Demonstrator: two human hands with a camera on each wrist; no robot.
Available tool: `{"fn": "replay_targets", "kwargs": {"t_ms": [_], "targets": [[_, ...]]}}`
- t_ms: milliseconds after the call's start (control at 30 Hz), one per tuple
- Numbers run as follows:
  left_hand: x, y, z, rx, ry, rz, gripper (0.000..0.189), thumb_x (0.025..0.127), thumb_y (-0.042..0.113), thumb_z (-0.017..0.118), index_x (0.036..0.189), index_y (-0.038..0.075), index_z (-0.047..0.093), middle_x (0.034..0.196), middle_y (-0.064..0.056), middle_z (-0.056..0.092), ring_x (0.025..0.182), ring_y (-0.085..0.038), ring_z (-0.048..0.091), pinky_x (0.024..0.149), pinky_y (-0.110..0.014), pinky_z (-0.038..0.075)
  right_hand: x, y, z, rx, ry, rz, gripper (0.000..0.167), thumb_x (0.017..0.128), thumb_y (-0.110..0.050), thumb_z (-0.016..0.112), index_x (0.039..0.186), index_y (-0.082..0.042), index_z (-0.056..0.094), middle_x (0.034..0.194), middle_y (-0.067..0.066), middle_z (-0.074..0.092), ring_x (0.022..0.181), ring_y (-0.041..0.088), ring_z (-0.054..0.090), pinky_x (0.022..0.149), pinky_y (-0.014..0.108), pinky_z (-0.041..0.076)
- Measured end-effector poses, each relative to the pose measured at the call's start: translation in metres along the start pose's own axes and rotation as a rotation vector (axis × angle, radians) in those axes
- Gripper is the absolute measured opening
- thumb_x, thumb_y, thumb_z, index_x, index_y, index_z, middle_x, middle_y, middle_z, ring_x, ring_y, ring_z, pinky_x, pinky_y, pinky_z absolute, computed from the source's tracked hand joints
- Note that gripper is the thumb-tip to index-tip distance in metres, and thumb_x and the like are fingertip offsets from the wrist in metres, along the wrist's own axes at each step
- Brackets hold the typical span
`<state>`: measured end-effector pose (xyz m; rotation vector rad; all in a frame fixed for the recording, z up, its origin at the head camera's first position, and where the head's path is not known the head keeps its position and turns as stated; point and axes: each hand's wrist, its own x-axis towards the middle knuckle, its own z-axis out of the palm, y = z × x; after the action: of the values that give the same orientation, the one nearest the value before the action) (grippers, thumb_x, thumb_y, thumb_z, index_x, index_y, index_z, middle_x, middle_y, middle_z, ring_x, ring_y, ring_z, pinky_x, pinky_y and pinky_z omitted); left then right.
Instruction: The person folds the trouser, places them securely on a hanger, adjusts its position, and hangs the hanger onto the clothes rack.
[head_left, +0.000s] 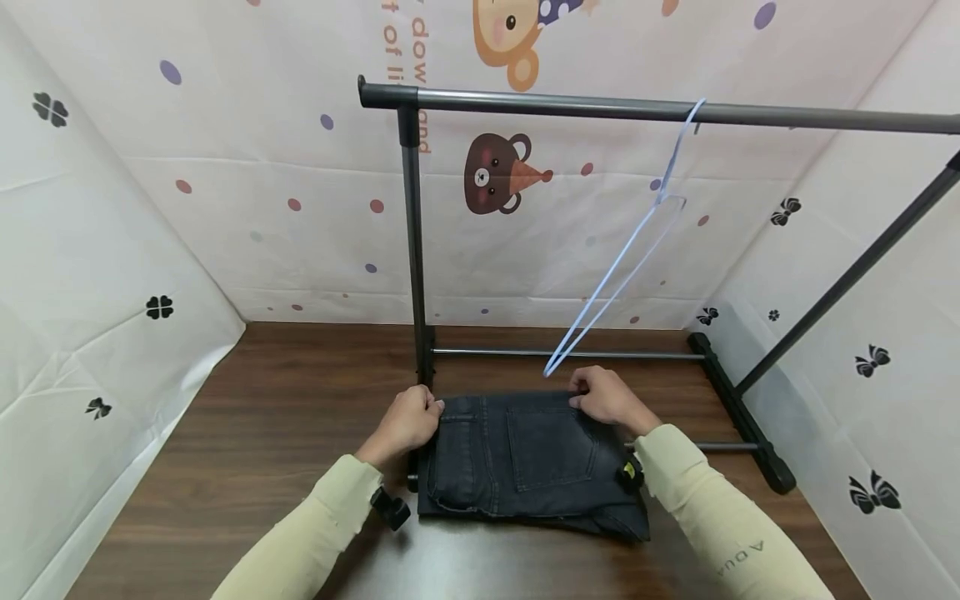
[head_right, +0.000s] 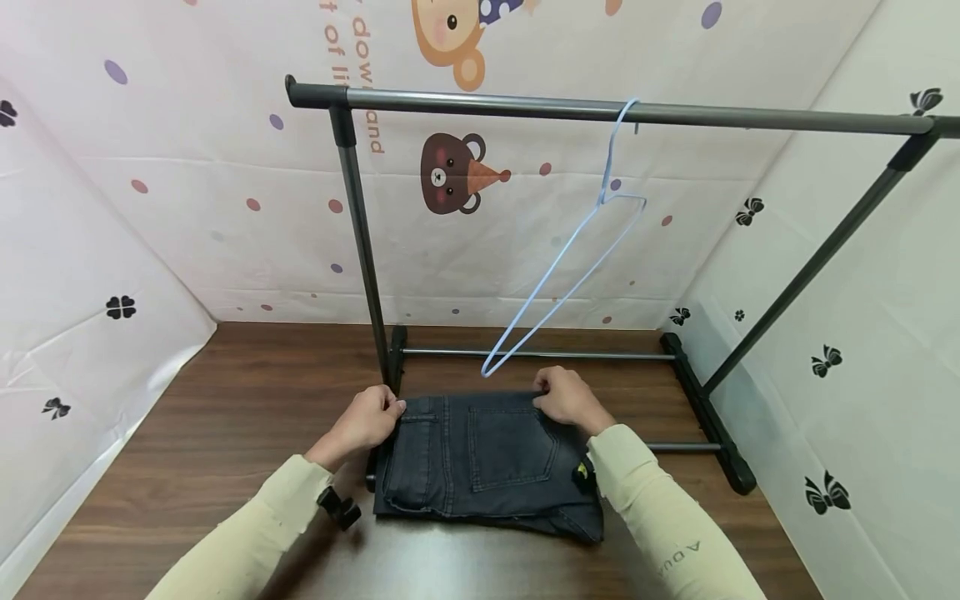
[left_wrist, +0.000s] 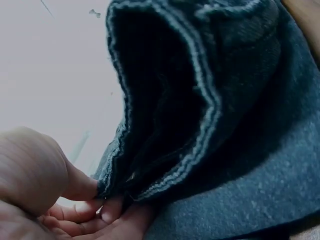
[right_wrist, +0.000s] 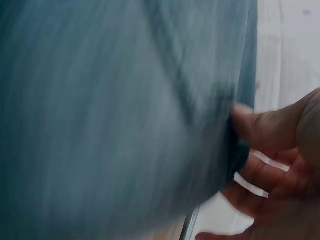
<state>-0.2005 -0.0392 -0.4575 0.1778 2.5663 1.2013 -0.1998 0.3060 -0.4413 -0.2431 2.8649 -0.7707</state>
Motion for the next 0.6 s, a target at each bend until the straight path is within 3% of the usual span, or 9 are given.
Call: {"fn": "replay_targets", "kwargs": {"t_ms": [167, 333, 467, 600], "targets": [[0.002, 0.001, 0.000, -0.032, -0.017, -0.036, 0.031, 0.110, 0.019, 0.052, 0.083, 0.006, 0.052, 0.071, -0.005, 0.049, 0.058, -0.017, 0.046, 0.054, -0.029, 0.039, -0.001, 0.029, -0.013, 0.086, 0.001, 0.044, 0.004, 0.094, -0.007, 0.072, 0.093, -0.004, 0.070, 0.085, 0.006, 0.068, 0.075, 0.017, 0.056, 0.071, 0.033, 0.047], [0.004, -0.001, 0.001, -0.054, -0.015, -0.046, 0.030, 0.110, 0.020, 0.052, 0.085, 0.005, 0.053, 0.074, -0.006, 0.051, 0.061, -0.018, 0.048, 0.056, -0.030, 0.040, -0.002, 0.045, -0.017, 0.107, 0.014, 0.068, 0.005, 0.099, -0.006, 0.065, 0.100, -0.002, 0.069, 0.090, 0.010, 0.068, 0.080, 0.020, 0.059, 0.071, 0.034, 0.048], [0.000, -0.006, 0.002, -0.069, 0.017, -0.046, 0.026, 0.109, 0.025, 0.056, 0.091, 0.006, 0.059, 0.075, -0.005, 0.056, 0.062, -0.018, 0.051, 0.059, -0.030, 0.042, -0.009, 0.045, -0.020, 0.069, 0.058, 0.074, 0.013, 0.102, -0.006, 0.060, 0.110, 0.001, 0.067, 0.098, 0.013, 0.070, 0.083, 0.021, 0.061, 0.072, 0.034, 0.049], [-0.013, -0.004, -0.001, -0.002, -0.006, -0.035, 0.037, 0.105, 0.039, 0.062, 0.080, 0.012, 0.060, 0.062, -0.001, 0.057, 0.053, -0.016, 0.050, 0.054, -0.029, 0.041, -0.030, 0.030, -0.025, 0.002, 0.034, 0.065, 0.006, 0.101, -0.009, 0.063, 0.099, -0.004, 0.066, 0.086, 0.009, 0.066, 0.072, 0.019, 0.057, 0.063, 0.032, 0.046]]}}
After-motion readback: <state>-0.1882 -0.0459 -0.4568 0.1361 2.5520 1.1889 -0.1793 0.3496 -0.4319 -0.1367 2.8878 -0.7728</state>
